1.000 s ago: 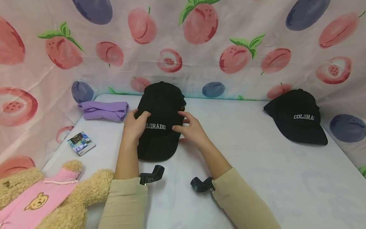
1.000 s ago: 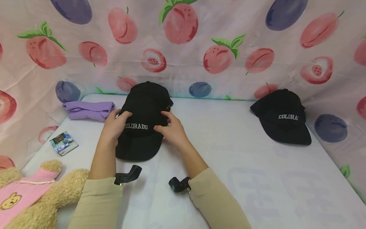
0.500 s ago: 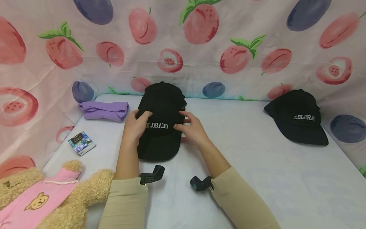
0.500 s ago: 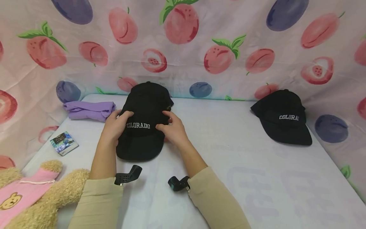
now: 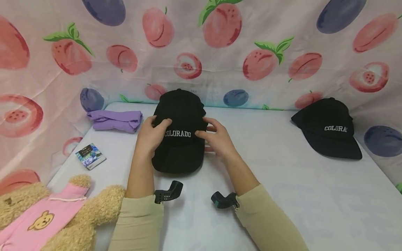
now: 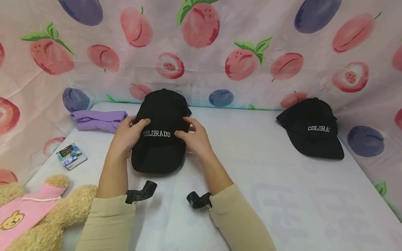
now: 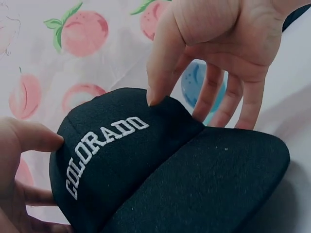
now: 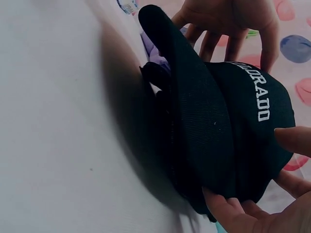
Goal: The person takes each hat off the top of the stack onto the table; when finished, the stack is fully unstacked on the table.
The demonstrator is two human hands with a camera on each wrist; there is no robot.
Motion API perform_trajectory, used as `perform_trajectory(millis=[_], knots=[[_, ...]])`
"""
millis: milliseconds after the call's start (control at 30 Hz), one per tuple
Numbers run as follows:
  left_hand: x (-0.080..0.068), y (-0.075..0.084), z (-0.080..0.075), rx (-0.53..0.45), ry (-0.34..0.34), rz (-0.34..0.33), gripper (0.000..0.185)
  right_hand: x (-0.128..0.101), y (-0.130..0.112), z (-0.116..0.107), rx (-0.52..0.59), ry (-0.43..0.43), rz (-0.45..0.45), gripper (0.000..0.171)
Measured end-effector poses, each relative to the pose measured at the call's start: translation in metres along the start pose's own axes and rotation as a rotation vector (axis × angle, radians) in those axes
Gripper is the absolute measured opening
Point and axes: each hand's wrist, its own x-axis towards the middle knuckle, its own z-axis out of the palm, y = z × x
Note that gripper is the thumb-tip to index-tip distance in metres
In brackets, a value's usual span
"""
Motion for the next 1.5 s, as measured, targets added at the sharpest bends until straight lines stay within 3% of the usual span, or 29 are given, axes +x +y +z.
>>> perform_trajectory(millis=[233, 567, 767, 1100, 1500], knots=[[-0.004, 0.007, 0.000, 0.007, -0.012, 0.022, 0.081, -0.002, -0.006, -0.006, 0.030, -0.006, 0.000, 0.065], [-0.009, 0.016, 0.002, 0.013, -0.021, 0.058, 0.081, -0.008, -0.014, -0.016, -0.015, 0.001, -0.035, 0.065], [-0.011, 0.020, 0.011, 0.030, -0.001, 0.084, 0.077, -0.015, -0.020, -0.025, -0.012, 0.003, -0.053, 0.065], [-0.016, 0.029, 0.030, -0.012, 0.103, 0.139, 0.073, -0.022, -0.029, -0.039, 0.014, 0.004, -0.071, 0.064], [-0.022, 0.036, 0.044, 0.032, 0.094, 0.183, 0.072, -0.029, -0.033, -0.056, -0.004, 0.003, -0.077, 0.064]])
